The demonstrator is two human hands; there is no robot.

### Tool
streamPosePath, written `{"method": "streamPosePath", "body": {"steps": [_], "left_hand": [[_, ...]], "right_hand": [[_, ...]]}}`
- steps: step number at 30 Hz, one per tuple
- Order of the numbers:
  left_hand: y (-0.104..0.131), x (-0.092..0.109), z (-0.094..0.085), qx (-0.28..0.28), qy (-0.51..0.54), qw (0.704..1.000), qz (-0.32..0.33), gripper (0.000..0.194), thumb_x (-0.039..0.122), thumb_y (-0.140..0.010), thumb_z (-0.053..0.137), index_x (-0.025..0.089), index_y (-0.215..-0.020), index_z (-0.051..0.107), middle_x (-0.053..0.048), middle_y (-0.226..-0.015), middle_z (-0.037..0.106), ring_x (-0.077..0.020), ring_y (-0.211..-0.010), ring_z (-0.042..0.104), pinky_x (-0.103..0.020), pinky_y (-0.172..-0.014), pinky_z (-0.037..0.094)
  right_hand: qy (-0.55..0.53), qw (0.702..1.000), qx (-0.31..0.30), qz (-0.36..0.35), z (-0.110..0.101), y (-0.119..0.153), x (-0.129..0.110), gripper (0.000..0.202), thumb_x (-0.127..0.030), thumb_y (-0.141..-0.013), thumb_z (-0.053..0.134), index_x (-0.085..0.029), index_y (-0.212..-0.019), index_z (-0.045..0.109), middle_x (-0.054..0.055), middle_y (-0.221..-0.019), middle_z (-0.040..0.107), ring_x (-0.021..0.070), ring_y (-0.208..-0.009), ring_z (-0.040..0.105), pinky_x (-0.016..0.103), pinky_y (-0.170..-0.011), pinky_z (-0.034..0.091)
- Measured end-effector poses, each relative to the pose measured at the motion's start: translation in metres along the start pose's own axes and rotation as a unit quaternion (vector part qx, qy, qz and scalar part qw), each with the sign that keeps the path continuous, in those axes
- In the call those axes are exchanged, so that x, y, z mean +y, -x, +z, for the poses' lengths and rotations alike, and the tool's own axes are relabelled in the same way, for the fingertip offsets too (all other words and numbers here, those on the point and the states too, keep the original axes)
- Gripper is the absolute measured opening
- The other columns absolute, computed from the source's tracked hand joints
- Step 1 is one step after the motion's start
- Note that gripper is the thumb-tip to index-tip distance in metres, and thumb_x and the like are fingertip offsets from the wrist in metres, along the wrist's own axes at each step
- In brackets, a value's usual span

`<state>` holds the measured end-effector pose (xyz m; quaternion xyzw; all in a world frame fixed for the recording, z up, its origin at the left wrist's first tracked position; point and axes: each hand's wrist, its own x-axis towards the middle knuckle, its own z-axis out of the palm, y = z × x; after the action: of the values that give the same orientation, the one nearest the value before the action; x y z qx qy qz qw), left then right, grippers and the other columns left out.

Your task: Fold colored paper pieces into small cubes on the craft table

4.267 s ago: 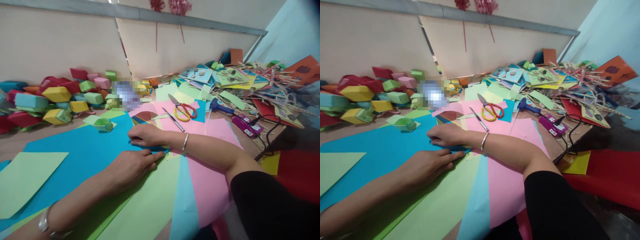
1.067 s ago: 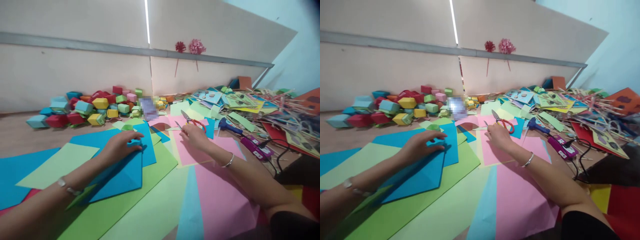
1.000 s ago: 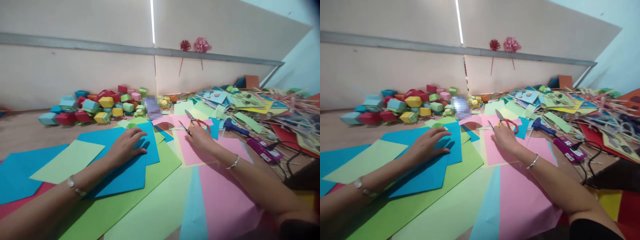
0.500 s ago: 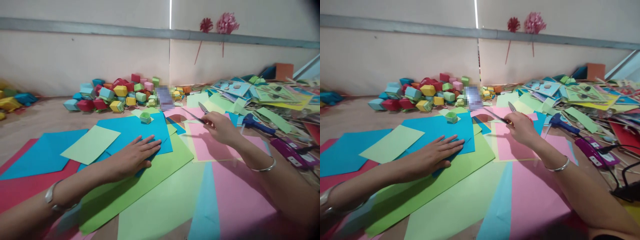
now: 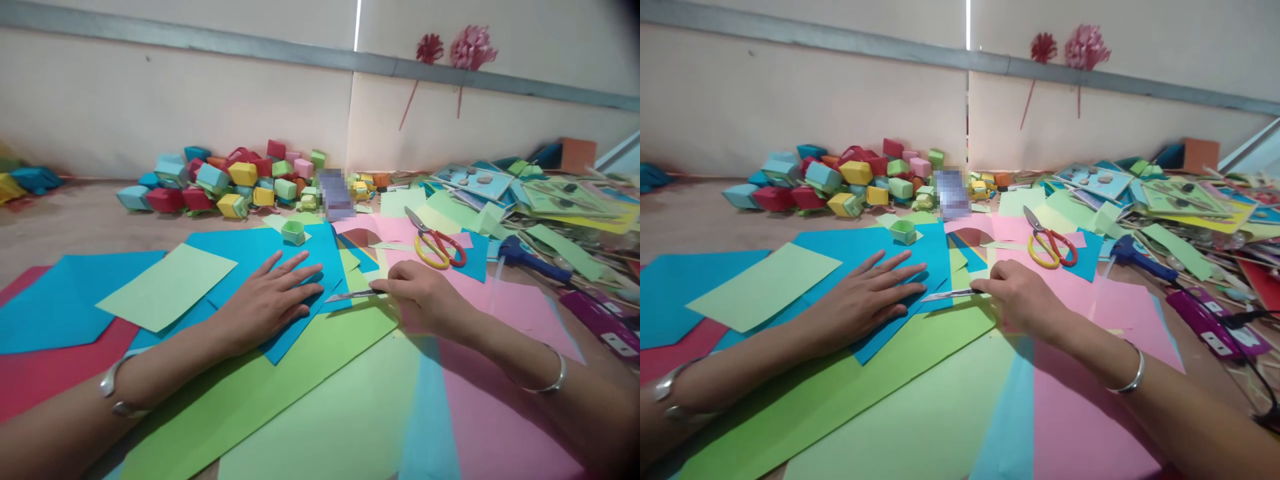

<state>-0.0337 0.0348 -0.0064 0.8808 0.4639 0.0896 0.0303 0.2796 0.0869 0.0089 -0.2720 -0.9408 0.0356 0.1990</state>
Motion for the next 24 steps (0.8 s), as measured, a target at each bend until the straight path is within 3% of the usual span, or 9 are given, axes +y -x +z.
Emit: {"method": "streamPosePath", "body": {"steps": [5, 9, 14, 24], "left_hand": [[0.004, -0.002, -0.003, -0.071, 0.027, 0.997, -0.001, 0.056, 0.056, -0.103, 0.024, 0.035, -0.151, 0.042, 0.001, -0.161, 0.037, -0.0271, -0.153, 0.022, -0.055, -0.125, 0.006], [0.008, -0.002, -0.001, -0.068, 0.034, 0.997, 0.007, 0.064, 0.065, -0.098, 0.032, 0.038, -0.156, 0.025, 0.001, -0.163, 0.03, -0.0291, -0.154, 0.017, -0.055, -0.124, -0.001], [0.009, -0.003, -0.001, -0.084, 0.039, 0.996, 0.01, 0.068, 0.068, -0.097, 0.033, 0.038, -0.156, 0.023, 0.001, -0.164, 0.026, -0.0291, -0.155, 0.016, -0.053, -0.125, 0.0], [0.007, -0.002, -0.001, -0.077, 0.038, 0.996, 0.009, 0.064, 0.066, -0.097, 0.035, 0.041, -0.155, 0.025, 0.002, -0.164, 0.029, -0.0292, -0.154, 0.019, -0.052, -0.124, 0.003]], "right_hand": [[-0.018, 1.0, 0.007, 0.009, 0.002, 0.0, 0.001, 0.037, -0.005, -0.088, 0.049, -0.019, -0.111, 0.075, 0.008, -0.086, 0.062, 0.0178, -0.077, 0.057, 0.028, -0.064, 0.045], [-0.016, 0.999, -0.014, 0.04, -0.006, 0.0, 0.005, 0.043, 0.0, -0.085, 0.047, -0.022, -0.108, 0.076, 0.008, -0.086, 0.064, 0.0189, -0.078, 0.059, 0.03, -0.066, 0.047], [-0.023, 0.995, -0.036, 0.091, -0.009, 0.001, 0.013, 0.043, -0.001, -0.086, 0.048, -0.021, -0.112, 0.075, 0.008, -0.089, 0.064, 0.0184, -0.08, 0.06, 0.029, -0.068, 0.048], [-0.027, 0.994, -0.007, 0.106, 0.001, 0.001, 0.001, 0.032, -0.012, -0.095, 0.049, -0.02, -0.111, 0.075, 0.009, -0.091, 0.063, 0.0183, -0.082, 0.059, 0.029, -0.07, 0.048]]}}
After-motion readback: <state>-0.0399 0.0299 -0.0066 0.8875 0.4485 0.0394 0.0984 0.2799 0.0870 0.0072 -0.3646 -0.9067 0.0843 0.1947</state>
